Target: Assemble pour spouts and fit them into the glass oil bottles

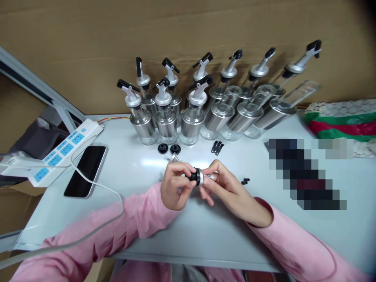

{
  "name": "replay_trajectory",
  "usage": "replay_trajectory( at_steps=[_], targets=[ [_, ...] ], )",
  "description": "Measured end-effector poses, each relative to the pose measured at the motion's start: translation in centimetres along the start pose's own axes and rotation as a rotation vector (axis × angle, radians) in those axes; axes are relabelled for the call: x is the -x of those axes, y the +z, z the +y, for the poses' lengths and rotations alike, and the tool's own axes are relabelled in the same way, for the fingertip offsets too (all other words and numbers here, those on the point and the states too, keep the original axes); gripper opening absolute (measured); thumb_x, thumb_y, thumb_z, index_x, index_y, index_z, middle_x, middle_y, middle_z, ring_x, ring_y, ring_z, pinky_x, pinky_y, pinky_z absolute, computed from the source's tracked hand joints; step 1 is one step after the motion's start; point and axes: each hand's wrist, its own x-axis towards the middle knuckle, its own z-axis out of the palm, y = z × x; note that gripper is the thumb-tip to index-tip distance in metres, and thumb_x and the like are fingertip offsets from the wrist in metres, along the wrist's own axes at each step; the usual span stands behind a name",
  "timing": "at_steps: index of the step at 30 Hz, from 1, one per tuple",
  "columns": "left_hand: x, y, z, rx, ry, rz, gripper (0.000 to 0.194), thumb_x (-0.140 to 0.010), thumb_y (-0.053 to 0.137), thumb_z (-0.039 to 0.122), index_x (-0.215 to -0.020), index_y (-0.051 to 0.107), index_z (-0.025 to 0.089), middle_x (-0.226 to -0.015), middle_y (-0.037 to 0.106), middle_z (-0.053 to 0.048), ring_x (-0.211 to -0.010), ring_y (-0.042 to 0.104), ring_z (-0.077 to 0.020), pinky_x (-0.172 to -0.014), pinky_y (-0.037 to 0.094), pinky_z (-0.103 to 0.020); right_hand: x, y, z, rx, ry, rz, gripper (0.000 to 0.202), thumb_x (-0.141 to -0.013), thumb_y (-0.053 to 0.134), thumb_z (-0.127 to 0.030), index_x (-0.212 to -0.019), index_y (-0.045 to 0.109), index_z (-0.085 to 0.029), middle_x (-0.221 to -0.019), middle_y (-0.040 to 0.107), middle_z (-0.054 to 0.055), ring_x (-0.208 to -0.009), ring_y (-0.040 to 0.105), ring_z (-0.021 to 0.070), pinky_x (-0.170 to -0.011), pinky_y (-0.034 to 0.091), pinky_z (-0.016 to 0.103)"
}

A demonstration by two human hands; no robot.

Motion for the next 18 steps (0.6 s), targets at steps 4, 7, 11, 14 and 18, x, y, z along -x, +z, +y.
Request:
replay_trajectory(
  at_steps=[4,7,11,14,18],
  targets=[
    [-0.10,0.08,-0.12,-0.024,0.002,-0.016,0.017,-0.083,0.053,0.003,-0.077,0.044,0.016,-0.091,0.044,-0.001,-0.087,0.057,-0.0111,-0.073,0.057,-0.026,-0.15,-0.35,0.27,0.068,-0.018,0.050,0.022,-0.093,0.049,-0.043,-0.091,0.043,-0.021,-0.067,0.056,-0.004,-0.052,0.049,0.0086,-0.052,0.039,0.023],
    [-0.17,0.17,-0.33,-0.012,-0.013,0.025,0.016,-0.081,0.056,0.005,-0.085,0.046,0.017,-0.091,0.045,-0.002,-0.083,0.058,-0.0112,-0.072,0.057,-0.028,-0.15,-0.65,0.42,0.265,-0.074,0.173,0.021,-0.091,0.052,-0.041,-0.094,0.055,-0.021,-0.078,0.058,0.000,-0.065,0.053,0.0117,-0.059,0.041,0.025],
    [-0.07,0.17,-0.53,-0.029,-0.014,0.041,0.019,-0.079,0.057,0.003,-0.087,0.047,0.017,-0.092,0.046,-0.002,-0.084,0.057,-0.0119,-0.073,0.056,-0.027,0.11,-0.57,0.42,0.426,-0.097,0.263,0.023,-0.091,0.050,-0.040,-0.103,0.062,-0.024,-0.093,0.058,0.005,-0.077,0.055,0.0159,-0.063,0.043,0.027],
    [0.00,0.13,-0.47,-0.015,-0.028,0.026,0.020,-0.078,0.057,0.002,-0.088,0.046,0.016,-0.093,0.046,-0.003,-0.085,0.059,-0.0124,-0.075,0.056,-0.028,0.29,-0.28,0.25,0.534,-0.161,0.288,0.028,-0.087,0.056,-0.039,-0.110,0.064,-0.025,-0.094,0.051,0.005,-0.080,0.052,0.0172,-0.065,0.044,0.029],
    [-0.10,0.14,-0.24,0.007,-0.010,-0.013,0.018,-0.079,0.055,0.002,-0.087,0.046,0.016,-0.094,0.045,-0.002,-0.090,0.060,-0.0139,-0.078,0.056,-0.029,0.31,-0.03,0.05,0.538,-0.140,0.277,0.024,-0.081,0.064,-0.035,-0.103,0.066,-0.025,-0.088,0.047,0.003,-0.074,0.049,0.0157,-0.061,0.043,0.028]
  ],
)
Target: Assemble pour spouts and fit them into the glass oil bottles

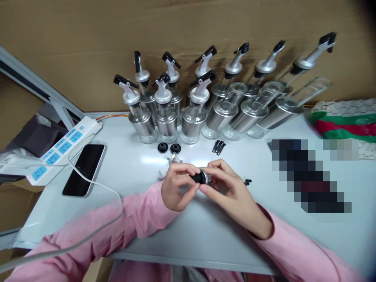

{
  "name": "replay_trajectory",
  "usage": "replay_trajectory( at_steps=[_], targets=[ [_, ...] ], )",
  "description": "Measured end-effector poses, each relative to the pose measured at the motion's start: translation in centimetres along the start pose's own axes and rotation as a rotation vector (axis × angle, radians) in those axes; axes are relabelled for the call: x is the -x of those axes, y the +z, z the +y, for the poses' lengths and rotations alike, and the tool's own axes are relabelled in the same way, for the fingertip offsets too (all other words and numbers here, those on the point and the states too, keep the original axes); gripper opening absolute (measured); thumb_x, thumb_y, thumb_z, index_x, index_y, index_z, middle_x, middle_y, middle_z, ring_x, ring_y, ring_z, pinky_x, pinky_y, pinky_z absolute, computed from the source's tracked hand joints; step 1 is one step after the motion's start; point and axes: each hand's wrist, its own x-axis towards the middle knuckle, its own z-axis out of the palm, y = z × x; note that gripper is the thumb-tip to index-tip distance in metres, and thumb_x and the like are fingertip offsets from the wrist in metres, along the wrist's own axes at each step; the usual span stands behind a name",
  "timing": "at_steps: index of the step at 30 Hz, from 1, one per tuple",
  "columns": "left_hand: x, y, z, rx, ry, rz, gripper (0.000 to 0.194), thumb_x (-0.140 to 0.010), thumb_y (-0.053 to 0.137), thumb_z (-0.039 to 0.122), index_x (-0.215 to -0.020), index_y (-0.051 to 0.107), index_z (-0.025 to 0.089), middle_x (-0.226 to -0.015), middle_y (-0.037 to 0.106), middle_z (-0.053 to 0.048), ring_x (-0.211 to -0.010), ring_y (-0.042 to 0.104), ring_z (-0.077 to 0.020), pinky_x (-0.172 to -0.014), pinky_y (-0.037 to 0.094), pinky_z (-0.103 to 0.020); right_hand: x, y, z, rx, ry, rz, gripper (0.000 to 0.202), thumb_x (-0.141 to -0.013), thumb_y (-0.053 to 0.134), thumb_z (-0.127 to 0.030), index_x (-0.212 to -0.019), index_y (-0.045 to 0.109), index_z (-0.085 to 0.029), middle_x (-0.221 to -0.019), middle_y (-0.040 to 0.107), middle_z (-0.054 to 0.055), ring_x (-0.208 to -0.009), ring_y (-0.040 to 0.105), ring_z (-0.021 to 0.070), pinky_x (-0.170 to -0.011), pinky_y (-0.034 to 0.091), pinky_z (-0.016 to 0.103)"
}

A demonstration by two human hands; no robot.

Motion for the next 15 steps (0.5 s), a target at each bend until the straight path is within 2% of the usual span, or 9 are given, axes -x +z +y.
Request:
replay_trajectory(
  at_steps=[5,8,10,13,15],
  targets=[
    [0.15,0.02,-0.37,-0.003,0.015,0.030,0.024,-0.078,0.057,0.011,-0.098,0.045,0.017,-0.097,0.047,-0.005,-0.098,0.057,-0.0192,-0.082,0.053,-0.037,-0.06,0.04,0.06,-0.212,0.048,-0.071,0.020,-0.083,0.062,-0.035,-0.098,0.063,-0.023,-0.096,0.051,0.005,-0.082,0.055,0.0167,-0.065,0.047,0.028],
    [0.48,0.05,-0.74,0.065,-0.077,-0.021,0.033,-0.079,0.060,0.023,-0.107,0.043,0.018,-0.102,0.046,-0.008,-0.096,0.056,-0.0205,-0.079,0.052,-0.038,-0.12,-0.10,0.04,-0.263,0.023,-0.092,0.022,-0.086,0.058,-0.040,-0.098,0.063,-0.023,-0.097,0.054,0.006,-0.083,0.057,0.0173,-0.069,0.048,0.029],
    [0.62,0.13,-0.86,0.098,-0.084,-0.051,0.039,-0.079,0.063,0.027,-0.110,0.042,0.018,-0.104,0.045,-0.008,-0.094,0.055,-0.0197,-0.077,0.053,-0.036,-0.19,-0.29,-0.08,-0.265,0.017,-0.104,0.026,-0.088,0.053,-0.044,-0.091,0.064,-0.021,-0.090,0.058,0.006,-0.080,0.058,0.0172,-0.071,0.048,0.029],
    [0.57,0.27,-0.91,0.099,0.000,-0.046,0.042,-0.076,0.068,0.022,-0.109,0.043,0.018,-0.103,0.046,-0.008,-0.092,0.054,-0.0169,-0.075,0.053,-0.030,-0.28,-0.51,-0.32,-0.245,0.059,-0.136,0.035,-0.090,0.048,-0.048,-0.078,0.063,-0.019,-0.072,0.060,0.003,-0.070,0.058,0.0160,-0.066,0.048,0.027],
    [0.48,0.28,-0.94,0.071,0.012,-0.061,0.039,-0.076,0.066,0.016,-0.108,0.043,0.018,-0.101,0.047,-0.007,-0.090,0.055,-0.0162,-0.073,0.053,-0.029,-0.25,-0.49,-0.39,-0.203,0.059,-0.132,0.035,-0.089,0.050,-0.048,-0.075,0.062,-0.018,-0.070,0.061,0.002,-0.068,0.058,0.0158,-0.064,0.047,0.026]
  ],
)
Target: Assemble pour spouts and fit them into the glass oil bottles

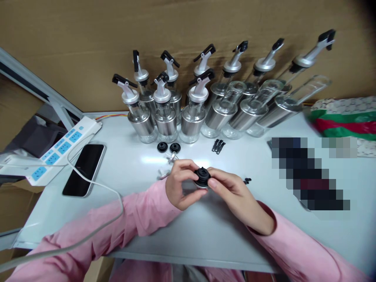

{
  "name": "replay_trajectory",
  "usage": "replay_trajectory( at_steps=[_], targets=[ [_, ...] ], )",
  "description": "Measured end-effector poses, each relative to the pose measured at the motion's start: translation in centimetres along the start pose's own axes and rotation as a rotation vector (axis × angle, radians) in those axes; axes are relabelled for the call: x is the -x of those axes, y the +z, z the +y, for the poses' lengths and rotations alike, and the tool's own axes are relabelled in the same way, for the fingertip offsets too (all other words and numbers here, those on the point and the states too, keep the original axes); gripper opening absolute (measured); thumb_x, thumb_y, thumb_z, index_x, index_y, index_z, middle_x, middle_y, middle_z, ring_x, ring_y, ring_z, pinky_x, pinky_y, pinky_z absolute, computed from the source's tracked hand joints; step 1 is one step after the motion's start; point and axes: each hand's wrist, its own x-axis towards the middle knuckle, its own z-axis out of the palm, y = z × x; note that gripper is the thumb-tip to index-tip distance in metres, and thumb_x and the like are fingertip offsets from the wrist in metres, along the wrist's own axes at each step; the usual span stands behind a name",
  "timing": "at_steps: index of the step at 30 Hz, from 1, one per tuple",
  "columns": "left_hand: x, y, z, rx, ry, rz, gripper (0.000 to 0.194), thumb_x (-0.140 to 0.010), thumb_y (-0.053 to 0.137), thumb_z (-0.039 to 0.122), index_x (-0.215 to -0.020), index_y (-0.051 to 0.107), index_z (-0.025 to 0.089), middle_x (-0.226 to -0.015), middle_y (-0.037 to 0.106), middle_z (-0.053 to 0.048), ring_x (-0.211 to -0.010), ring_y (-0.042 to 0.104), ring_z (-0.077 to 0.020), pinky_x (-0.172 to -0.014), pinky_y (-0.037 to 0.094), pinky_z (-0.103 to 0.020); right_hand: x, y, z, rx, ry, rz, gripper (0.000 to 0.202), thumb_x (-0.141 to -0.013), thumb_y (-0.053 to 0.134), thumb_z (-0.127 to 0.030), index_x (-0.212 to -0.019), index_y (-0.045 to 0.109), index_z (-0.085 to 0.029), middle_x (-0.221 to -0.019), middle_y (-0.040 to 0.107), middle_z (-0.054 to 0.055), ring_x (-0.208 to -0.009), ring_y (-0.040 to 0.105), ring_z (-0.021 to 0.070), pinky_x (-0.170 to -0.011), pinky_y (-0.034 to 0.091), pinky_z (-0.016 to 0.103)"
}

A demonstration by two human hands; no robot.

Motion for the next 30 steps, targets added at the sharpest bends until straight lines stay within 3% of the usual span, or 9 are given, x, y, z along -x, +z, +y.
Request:
replay_trajectory(
  at_steps=[5,8,12,16,22,30],
  targets=[
    [0.1,-0.3,-0.2,-0.014,-0.032,-0.037,0.037,-0.077,0.058,0.010,-0.109,0.044,0.020,-0.100,0.048,-0.006,-0.087,0.057,-0.0167,-0.072,0.055,-0.032,0.3,0.2,0.5,0.111,-0.094,0.057,0.017,-0.089,0.054,-0.036,-0.096,0.058,-0.021,-0.087,0.067,0.004,-0.076,0.062,0.0160,-0.070,0.050,0.026],
    [0.2,-0.5,-0.3,0.003,-0.010,-0.033,0.036,-0.079,0.056,0.010,-0.111,0.044,0.019,-0.100,0.049,-0.007,-0.089,0.058,-0.0177,-0.074,0.056,-0.034,0.3,-0.2,0.7,0.264,-0.311,0.133,0.023,-0.086,0.059,-0.025,-0.107,0.051,-0.023,-0.093,0.064,0.005,-0.079,0.062,0.0167,-0.070,0.052,0.028],
    [-0.1,-0.6,-0.1,-0.045,-0.001,-0.059,0.031,-0.079,0.060,0.013,-0.108,0.047,0.018,-0.097,0.050,-0.006,-0.086,0.059,-0.0164,-0.073,0.056,-0.031,0.1,-1.1,0.6,0.434,-0.605,0.082,0.032,-0.083,0.053,-0.009,-0.110,0.048,-0.024,-0.097,0.062,0.008,-0.089,0.062,0.0196,-0.075,0.052,0.033],
    [-0.4,-0.5,0.2,-0.030,-0.002,-0.068,0.024,-0.082,0.061,0.018,-0.101,0.046,0.019,-0.092,0.052,-0.004,-0.081,0.061,-0.0152,-0.070,0.056,-0.029,-0.2,-1.7,0.7,0.625,-0.650,0.033,0.030,-0.084,0.051,-0.010,-0.110,0.050,-0.023,-0.095,0.063,0.008,-0.085,0.063,0.0194,-0.071,0.053,0.032],
    [-0.4,-0.5,0.3,-0.031,-0.004,-0.090,0.024,-0.080,0.063,0.018,-0.096,0.045,0.018,-0.089,0.053,-0.004,-0.078,0.061,-0.0151,-0.068,0.056,-0.028,-0.3,-1.6,0.7,0.803,-0.727,0.062,0.024,-0.085,0.048,-0.008,-0.102,0.050,-0.024,-0.091,0.064,0.007,-0.073,0.062,0.0167,-0.063,0.050,0.028],
    [-0.9,-0.7,1.0,-0.059,-0.023,-0.150,0.016,-0.085,0.060,0.023,-0.093,0.048,0.017,-0.086,0.054,-0.005,-0.076,0.062,-0.0141,-0.068,0.057,-0.025,-0.3,-1.7,0.8,0.759,-0.776,0.054,0.018,-0.082,0.052,-0.010,-0.095,0.051,-0.023,-0.085,0.063,0.007,-0.072,0.058,0.0173,-0.062,0.046,0.030]
  ],
)
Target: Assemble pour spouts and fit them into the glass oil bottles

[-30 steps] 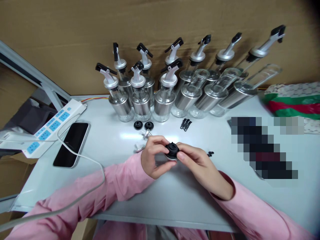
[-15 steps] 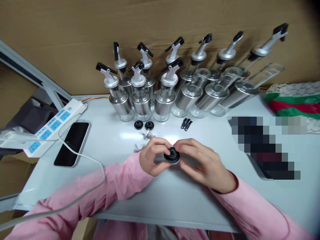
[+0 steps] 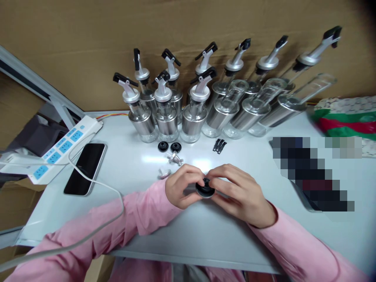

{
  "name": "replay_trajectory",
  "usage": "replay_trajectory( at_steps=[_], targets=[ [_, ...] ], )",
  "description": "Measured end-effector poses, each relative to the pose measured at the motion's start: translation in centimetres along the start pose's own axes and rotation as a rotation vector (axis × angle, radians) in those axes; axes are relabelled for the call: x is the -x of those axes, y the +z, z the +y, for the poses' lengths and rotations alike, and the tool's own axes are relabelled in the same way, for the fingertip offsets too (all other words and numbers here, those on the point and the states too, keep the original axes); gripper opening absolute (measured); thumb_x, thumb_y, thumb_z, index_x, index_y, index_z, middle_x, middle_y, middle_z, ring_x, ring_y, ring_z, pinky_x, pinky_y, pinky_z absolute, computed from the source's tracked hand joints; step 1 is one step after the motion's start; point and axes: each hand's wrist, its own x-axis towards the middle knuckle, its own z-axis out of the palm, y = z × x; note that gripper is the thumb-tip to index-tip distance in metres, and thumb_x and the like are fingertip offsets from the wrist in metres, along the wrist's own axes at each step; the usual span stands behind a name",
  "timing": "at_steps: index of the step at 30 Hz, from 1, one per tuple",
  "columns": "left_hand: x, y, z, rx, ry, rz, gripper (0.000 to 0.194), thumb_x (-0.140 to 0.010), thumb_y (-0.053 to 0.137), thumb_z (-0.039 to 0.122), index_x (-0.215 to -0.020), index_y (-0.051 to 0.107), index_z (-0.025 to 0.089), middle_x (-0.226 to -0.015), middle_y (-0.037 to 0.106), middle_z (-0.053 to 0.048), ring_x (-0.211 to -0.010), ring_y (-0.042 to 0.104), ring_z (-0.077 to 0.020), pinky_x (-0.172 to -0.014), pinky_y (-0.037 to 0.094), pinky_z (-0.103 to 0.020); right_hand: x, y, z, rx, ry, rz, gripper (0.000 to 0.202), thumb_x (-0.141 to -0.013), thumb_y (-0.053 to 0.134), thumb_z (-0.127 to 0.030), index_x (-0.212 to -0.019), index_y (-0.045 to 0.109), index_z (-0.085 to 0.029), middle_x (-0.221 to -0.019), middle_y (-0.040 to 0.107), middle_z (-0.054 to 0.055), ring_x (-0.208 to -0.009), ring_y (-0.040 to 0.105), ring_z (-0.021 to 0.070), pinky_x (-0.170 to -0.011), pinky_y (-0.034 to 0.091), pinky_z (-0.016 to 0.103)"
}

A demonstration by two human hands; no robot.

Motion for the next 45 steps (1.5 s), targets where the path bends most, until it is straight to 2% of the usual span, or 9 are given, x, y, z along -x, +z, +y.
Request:
replay_trajectory(
  at_steps=[3,9,13,18,26,34,38,45],
  targets=[
    [0.00,0.10,0.00,-0.019,0.027,0.004,0.013,-0.087,0.057,0.025,-0.093,0.048,0.017,-0.091,0.050,-0.005,-0.077,0.062,-0.0137,-0.067,0.058,-0.024,-0.05,-0.15,-0.07,-0.008,-0.011,0.011,0.020,-0.080,0.054,-0.009,-0.094,0.051,-0.023,-0.084,0.059,0.006,-0.074,0.056,0.0177,-0.062,0.046,0.030],
    [0.24,0.45,-0.28,-0.053,0.059,0.030,0.010,-0.089,0.052,0.027,-0.089,0.048,0.018,-0.098,0.041,-0.004,-0.076,0.060,-0.0102,-0.063,0.059,-0.023,-0.05,-0.39,-0.28,0.079,0.000,0.116,0.014,-0.078,0.058,-0.014,-0.085,0.058,-0.025,-0.076,0.048,0.002,-0.074,0.047,0.0181,-0.069,0.043,0.035],
    [0.33,0.41,-0.35,-0.050,0.063,-0.001,0.011,-0.089,0.053,0.027,-0.088,0.048,0.017,-0.098,0.041,-0.005,-0.079,0.059,-0.0111,-0.065,0.059,-0.023,0.21,-0.39,-0.19,0.100,0.006,0.106,0.012,-0.077,0.061,-0.017,-0.084,0.058,-0.025,-0.075,0.047,0.001,-0.075,0.045,0.0191,-0.071,0.040,0.038],
    [0.40,0.35,-0.28,-0.044,0.070,-0.019,0.010,-0.090,0.052,0.025,-0.086,0.048,0.016,-0.099,0.040,-0.005,-0.080,0.060,-0.0108,-0.068,0.058,-0.022,0.21,-0.41,-0.17,0.116,-0.018,0.084,0.016,-0.074,0.059,-0.012,-0.085,0.056,-0.023,-0.076,0.047,0.002,-0.077,0.043,0.0201,-0.072,0.039,0.040],
    [0.44,0.40,-0.29,-0.108,0.093,0.013,0.012,-0.089,0.053,0.028,-0.084,0.049,0.017,-0.097,0.045,-0.006,-0.084,0.059,-0.0143,-0.073,0.057,-0.028,-0.02,-0.47,-0.34,0.116,-0.021,0.082,0.019,-0.072,0.059,-0.009,-0.084,0.054,-0.024,-0.074,0.047,0.003,-0.079,0.040,0.0214,-0.072,0.038,0.041],
    [0.21,0.03,0.17,-0.056,0.078,-0.018,0.010,-0.089,0.054,0.025,-0.087,0.048,0.017,-0.094,0.052,-0.007,-0.080,0.061,-0.0120,-0.069,0.057,-0.022,-0.08,-0.34,-0.50,0.103,-0.021,0.101,0.017,-0.075,0.059,-0.011,-0.086,0.054,-0.023,-0.076,0.050,0.003,-0.080,0.043,0.0212,-0.073,0.042,0.040],
    [0.05,-0.09,0.22,-0.009,0.053,0.008,0.018,-0.087,0.059,0.027,-0.092,0.046,0.016,-0.087,0.059,-0.007,-0.077,0.062,-0.0118,-0.068,0.056,-0.019,-0.12,-0.12,-0.50,0.085,-0.012,0.133,0.012,-0.080,0.059,-0.016,-0.090,0.056,-0.021,-0.082,0.052,0.005,-0.081,0.047,0.0216,-0.072,0.044,0.039],
    [-0.11,-0.08,0.03,-0.002,0.074,0.006,0.022,-0.086,0.060,0.032,-0.091,0.047,0.015,-0.082,0.062,-0.009,-0.074,0.064,-0.0126,-0.066,0.057,-0.019,-0.07,-0.01,-0.47,0.049,-0.006,0.114,0.014,-0.079,0.057,-0.015,-0.091,0.055,-0.022,-0.086,0.052,0.005,-0.081,0.051,0.0208,-0.068,0.045,0.037]
  ],
)
